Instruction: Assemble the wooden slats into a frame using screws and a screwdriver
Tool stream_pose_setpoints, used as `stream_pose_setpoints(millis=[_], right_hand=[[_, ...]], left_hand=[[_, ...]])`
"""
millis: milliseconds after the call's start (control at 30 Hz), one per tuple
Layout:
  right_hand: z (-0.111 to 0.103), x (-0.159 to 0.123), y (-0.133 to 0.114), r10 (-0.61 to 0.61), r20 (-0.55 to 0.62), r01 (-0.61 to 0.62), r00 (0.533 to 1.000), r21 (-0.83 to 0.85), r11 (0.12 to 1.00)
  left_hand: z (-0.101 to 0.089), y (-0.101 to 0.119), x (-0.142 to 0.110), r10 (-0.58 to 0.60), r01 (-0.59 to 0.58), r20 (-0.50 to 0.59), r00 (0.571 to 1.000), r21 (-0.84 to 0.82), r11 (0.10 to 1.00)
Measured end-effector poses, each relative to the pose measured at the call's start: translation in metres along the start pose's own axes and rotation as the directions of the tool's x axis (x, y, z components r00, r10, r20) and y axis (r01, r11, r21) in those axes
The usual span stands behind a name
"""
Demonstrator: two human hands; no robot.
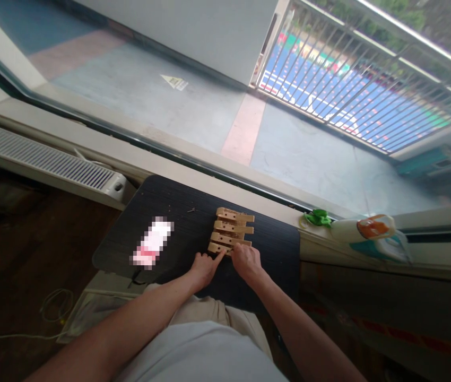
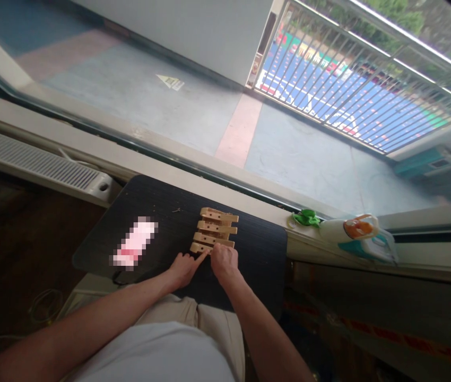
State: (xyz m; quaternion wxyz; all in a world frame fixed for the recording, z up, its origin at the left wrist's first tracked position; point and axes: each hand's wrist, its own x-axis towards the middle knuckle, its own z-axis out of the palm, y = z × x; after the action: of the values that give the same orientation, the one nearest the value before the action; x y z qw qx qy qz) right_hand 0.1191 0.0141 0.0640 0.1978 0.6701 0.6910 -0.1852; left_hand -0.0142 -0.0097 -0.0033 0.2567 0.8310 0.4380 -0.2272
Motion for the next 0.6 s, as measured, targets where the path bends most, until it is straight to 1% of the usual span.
stream_pose_setpoints(millis=[100, 267, 367, 500, 600], right_hand=[[-0.004, -0.002, -0.003, -0.036, 0.021, 0.037, 0.999, -0.048, 0.998], [-0.011, -0.009, -0.003, -0.205, 0.039, 0.209, 0.978, -0.167, 0.963], [-0.013, -0.010, -0.001, -0.254, 0.058, 0.261, 0.965, -0.192, 0.946], [-0.009, -0.006, 0.002, -0.246, 0.032, 0.249, 0.969, -0.141, 0.958], [-0.001, -0.002, 0.004, -0.160, 0.006, 0.160, 0.987, -0.079, 0.984]], left_hand=[[-0.001, 0.000, -0.001, 0.002, -0.002, 0.005, 1.000, 0.008, 1.000], [0.001, -0.001, 0.000, 0.001, -0.001, -0.011, 1.000, 0.008, 1.000], [0.003, -0.001, 0.001, 0.003, -0.002, -0.016, 1.000, 0.012, 1.000], [0.004, -0.001, 0.002, 0.009, -0.009, -0.014, 1.000, 0.013, 1.000], [0.002, -0.001, 0.002, 0.010, -0.010, -0.002, 1.000, 0.023, 1.000]])
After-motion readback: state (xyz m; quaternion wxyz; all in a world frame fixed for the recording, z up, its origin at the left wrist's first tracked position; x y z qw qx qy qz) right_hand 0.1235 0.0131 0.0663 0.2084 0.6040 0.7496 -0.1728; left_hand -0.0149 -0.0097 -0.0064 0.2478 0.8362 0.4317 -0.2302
